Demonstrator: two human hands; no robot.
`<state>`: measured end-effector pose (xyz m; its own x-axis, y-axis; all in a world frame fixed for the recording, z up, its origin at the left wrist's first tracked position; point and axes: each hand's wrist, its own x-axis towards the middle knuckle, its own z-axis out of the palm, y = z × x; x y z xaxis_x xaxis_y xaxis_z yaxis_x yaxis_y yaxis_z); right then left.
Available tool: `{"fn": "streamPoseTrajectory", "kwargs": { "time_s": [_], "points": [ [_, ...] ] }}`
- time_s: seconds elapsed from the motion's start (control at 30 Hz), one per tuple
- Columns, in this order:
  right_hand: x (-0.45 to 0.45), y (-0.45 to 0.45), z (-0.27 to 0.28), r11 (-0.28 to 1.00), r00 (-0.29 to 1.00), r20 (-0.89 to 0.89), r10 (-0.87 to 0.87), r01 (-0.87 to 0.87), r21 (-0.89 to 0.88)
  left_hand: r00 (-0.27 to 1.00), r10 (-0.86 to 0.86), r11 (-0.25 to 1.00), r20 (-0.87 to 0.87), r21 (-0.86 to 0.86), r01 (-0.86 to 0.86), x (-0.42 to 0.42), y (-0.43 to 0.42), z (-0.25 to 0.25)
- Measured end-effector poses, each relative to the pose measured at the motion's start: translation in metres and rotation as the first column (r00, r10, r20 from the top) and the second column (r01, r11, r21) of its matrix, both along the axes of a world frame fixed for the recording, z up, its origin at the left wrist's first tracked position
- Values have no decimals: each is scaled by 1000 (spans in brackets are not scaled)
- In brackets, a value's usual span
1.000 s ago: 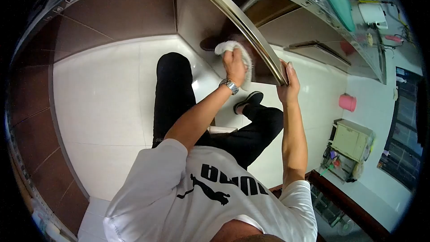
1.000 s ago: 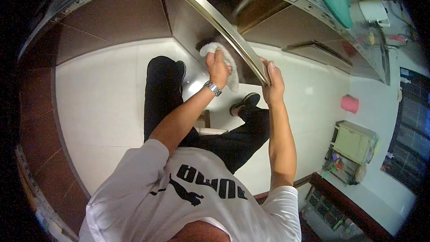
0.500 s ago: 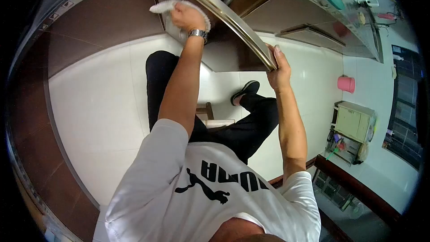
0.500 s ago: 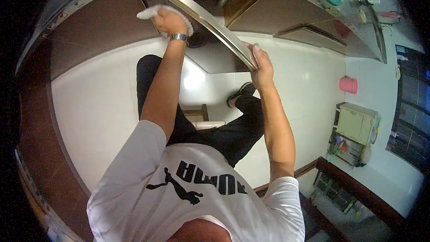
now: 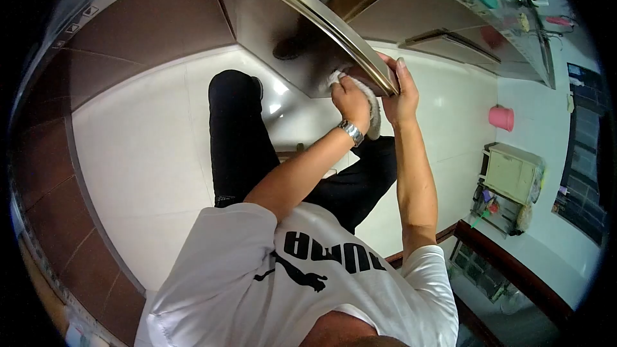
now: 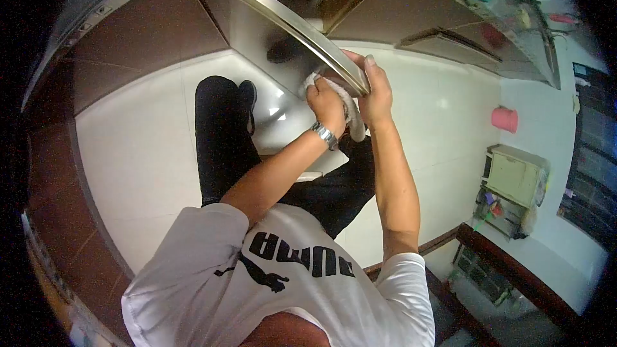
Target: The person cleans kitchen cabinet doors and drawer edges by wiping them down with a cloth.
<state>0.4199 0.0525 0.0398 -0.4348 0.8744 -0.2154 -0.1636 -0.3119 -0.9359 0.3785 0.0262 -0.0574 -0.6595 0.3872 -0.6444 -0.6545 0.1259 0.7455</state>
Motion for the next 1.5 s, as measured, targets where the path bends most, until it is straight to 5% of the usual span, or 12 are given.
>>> {"fn": "streamPoseTrajectory", "kwargs": {
  "time_s": [0.07, 0.1, 0.23, 0.47, 0.67, 0.77, 0.93, 1.07, 1.13, 1.23, 1.33, 1.5],
  "points": [
    [-2, -1, -2, 1000, 1000, 11, -6, 6, 6, 967, -193, 955, -167, 193, 224, -16, -7, 27],
    [-2, -1, -2, 1000, 1000, 28, -15, 15, 14, 972, -32, 920, -234, 373, 121, -23, -5, 47],
    [-3, -3, -3, 999, 998, 50, -49, 48, 15, 739, -42, 962, -673, 171, 211, -50, 3, 52],
    [0, -2, 4, 1000, 999, 53, 5, -6, 26, 704, 36, 995, -710, -37, -89, -118, 48, -6],
    [-1, -2, 4, 998, 997, 68, 23, -26, 52, 874, -42, 933, -484, -331, -139, -156, 67, -94],
    [1, -6, 5, 996, 998, 59, 28, -33, 78, 996, 39, 968, 80, -250, -18, -152, 62, -129],
    [2, -6, 6, 994, 997, 76, 0, -8, 106, 831, -166, 979, 531, 190, 73, -86, 37, -131],
    [0, -5, 6, 995, 999, 36, -29, 25, 98, 666, -653, 689, 360, 647, 327, -40, 16, -76],
    [-4, -3, 8, 995, 998, 53, -24, 19, 101, 663, -711, 599, 236, 697, 394, -30, 12, -57],
    [-9, -1, 7, 994, 999, 19, -34, 32, 107, 756, -600, 702, 261, 625, 341, -33, 12, -49],
    [-12, 2, 2, 990, 999, 16, -43, 40, 139, 844, -92, 915, 528, 380, -138, -52, 22, -51],
    [-12, 3, -1, 977, 997, -36, -70, 76, 197, 955, -84, 873, 284, 483, -67, -97, 25, 1]
  ]
}}
